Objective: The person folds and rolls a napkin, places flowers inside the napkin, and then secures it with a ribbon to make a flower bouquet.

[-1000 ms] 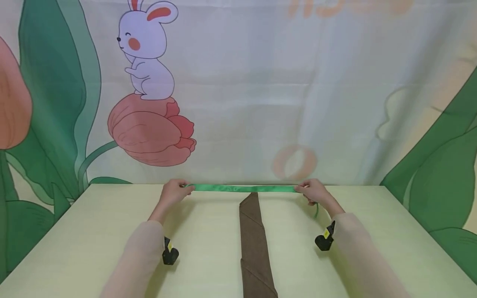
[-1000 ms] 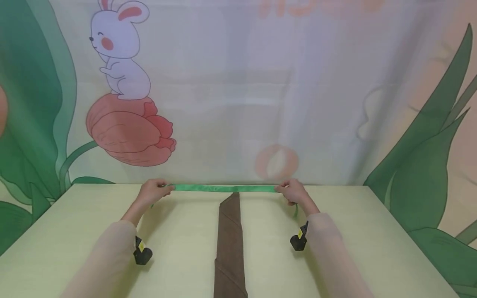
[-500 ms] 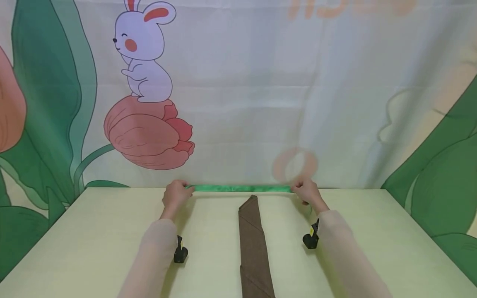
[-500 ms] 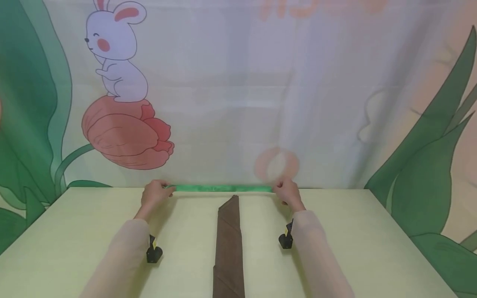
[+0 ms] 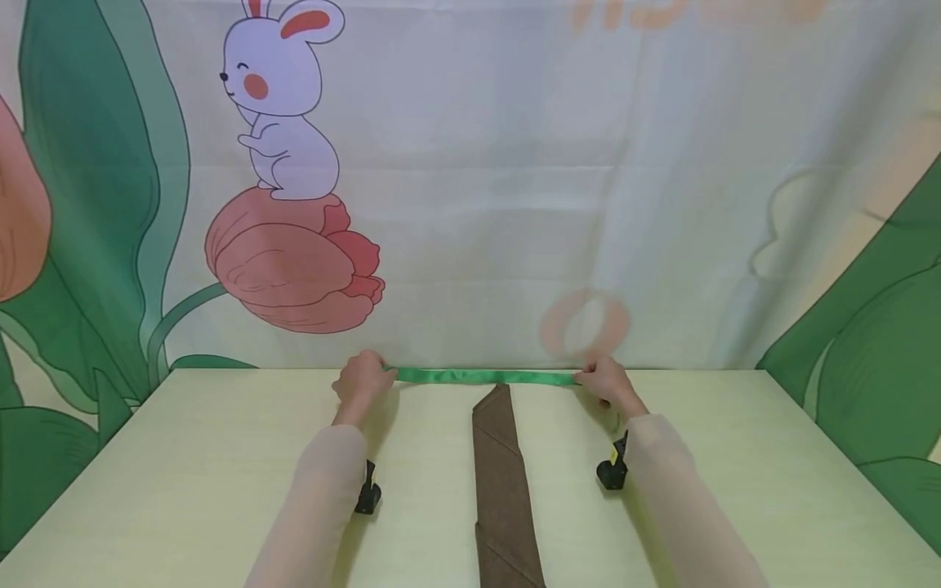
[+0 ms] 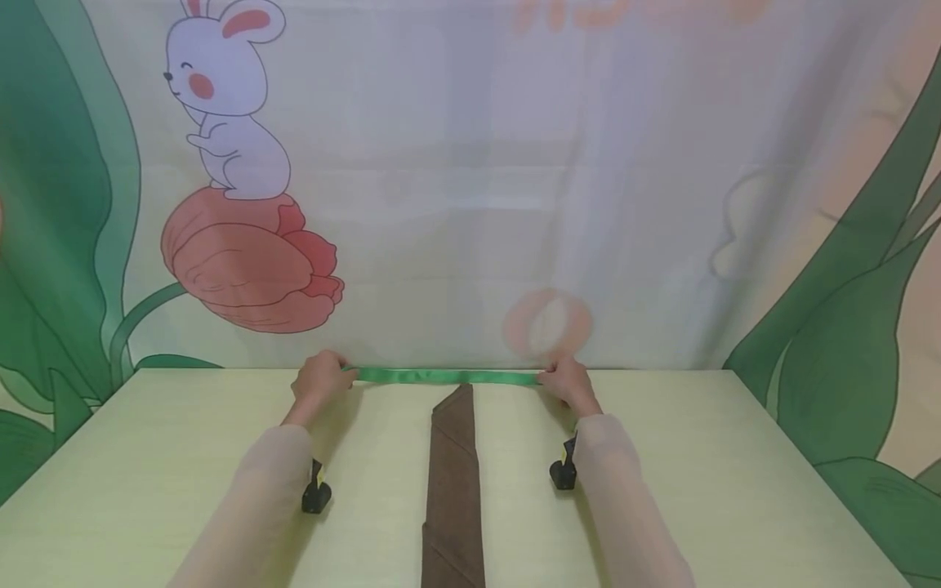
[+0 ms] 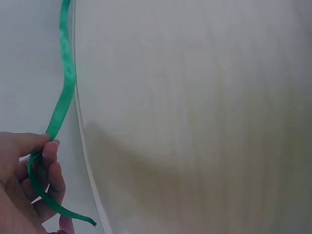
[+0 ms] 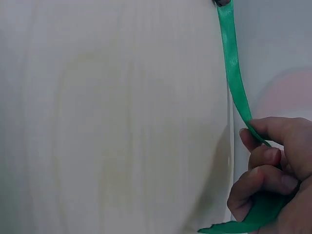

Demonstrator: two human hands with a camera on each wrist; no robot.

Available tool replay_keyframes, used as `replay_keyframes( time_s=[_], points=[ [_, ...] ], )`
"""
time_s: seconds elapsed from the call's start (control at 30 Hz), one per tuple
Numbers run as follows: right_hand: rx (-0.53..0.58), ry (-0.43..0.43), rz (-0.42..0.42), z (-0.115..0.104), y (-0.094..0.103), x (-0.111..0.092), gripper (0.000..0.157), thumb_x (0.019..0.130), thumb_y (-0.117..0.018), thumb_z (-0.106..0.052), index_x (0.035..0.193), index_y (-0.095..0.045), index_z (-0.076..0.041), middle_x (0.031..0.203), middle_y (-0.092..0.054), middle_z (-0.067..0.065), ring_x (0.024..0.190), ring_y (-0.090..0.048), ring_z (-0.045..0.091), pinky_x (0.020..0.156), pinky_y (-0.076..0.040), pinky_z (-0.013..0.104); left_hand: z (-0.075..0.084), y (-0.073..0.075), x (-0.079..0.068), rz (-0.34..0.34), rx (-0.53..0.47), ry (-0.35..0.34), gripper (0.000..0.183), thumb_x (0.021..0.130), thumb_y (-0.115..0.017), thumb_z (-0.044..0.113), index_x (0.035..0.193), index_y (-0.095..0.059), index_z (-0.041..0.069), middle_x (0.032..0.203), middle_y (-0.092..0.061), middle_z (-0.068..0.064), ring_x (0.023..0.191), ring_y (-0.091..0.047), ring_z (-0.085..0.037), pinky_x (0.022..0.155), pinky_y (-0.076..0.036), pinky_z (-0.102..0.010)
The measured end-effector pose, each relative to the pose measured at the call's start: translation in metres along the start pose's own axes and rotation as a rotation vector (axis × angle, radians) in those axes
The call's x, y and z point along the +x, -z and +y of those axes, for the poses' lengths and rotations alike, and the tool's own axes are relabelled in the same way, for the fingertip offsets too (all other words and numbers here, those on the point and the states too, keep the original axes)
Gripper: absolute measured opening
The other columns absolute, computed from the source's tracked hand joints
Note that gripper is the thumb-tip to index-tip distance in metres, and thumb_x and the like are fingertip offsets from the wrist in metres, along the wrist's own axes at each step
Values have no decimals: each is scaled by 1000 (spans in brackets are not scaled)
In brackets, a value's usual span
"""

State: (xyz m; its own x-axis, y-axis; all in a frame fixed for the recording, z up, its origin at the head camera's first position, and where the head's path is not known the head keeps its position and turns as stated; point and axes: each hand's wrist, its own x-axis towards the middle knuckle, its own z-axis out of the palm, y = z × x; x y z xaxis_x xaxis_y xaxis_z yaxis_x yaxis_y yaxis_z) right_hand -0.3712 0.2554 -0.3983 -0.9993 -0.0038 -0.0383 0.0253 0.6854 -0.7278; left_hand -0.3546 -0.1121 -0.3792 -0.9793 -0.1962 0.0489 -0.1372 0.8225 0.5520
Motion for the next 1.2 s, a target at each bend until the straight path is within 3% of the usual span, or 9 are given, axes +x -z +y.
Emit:
replay_keyframes(
  time_s=[0.27, 0.4, 0.7, 0.97, 1.03, 1.2],
  points=[
    [-98, -3, -21, 12, 2, 2, 27, 85, -59, -18, 62, -53, -7, 51, -40, -4, 40, -27, 7, 40, -27, 23, -7, 0, -2, -60, 87, 9, 12, 81, -61, 15, 79, -65, 4, 82, -65, -11, 79, -59, -32, 86, -35, -60],
    [-118, -11, -19, 13, 1, 4, 26, 85, -59, -19, 63, -56, -6, 52, -39, -4, 42, -27, 9, 42, -27, 24, -8, 0, -2, -63, 121, 15, 10, 80, -61, 13, 75, -62, 4, 80, -63, -12, 79, -58, -32, 85, -34, -60],
    [-143, -10, -46, 8, 4, -1, 36, 82, -63, -18, 52, -43, -13, 49, -30, -4, 48, -28, 12, 47, -30, 26, -10, -1, -3, -80, 169, 33, 4, 79, -58, 7, 76, -59, 4, 78, -58, -12, 75, -54, -29, 84, -36, -58],
    [-169, 24, -99, 14, 9, -1, 28, 80, -63, -17, 55, -52, -9, 46, -29, -6, 40, -27, 8, 39, -29, 23, -6, 2, -8, -112, 185, 8, 6, 78, -60, 8, 74, -57, 4, 75, -54, -10, 69, -48, -26, 81, -36, -56],
    [-163, 40, -94, 15, 9, -2, 28, 79, -63, -16, 54, -53, -8, 45, -30, -6, 38, -28, 8, 38, -29, 23, -6, 2, -8, -117, 184, 9, 10, 78, -58, 6, 70, -53, 5, 73, -52, -9, 68, -47, -25, 81, -36, -56],
    [-81, 39, -37, 10, 4, -6, 38, 79, -58, -15, 46, -39, -15, 42, -27, -7, 36, -24, 7, 37, -28, 23, -10, 1, -9, -110, 164, 18, 20, 79, -54, 4, 62, -44, 8, 68, -46, -7, 64, -43, -23, 80, -35, -56]
  ],
)
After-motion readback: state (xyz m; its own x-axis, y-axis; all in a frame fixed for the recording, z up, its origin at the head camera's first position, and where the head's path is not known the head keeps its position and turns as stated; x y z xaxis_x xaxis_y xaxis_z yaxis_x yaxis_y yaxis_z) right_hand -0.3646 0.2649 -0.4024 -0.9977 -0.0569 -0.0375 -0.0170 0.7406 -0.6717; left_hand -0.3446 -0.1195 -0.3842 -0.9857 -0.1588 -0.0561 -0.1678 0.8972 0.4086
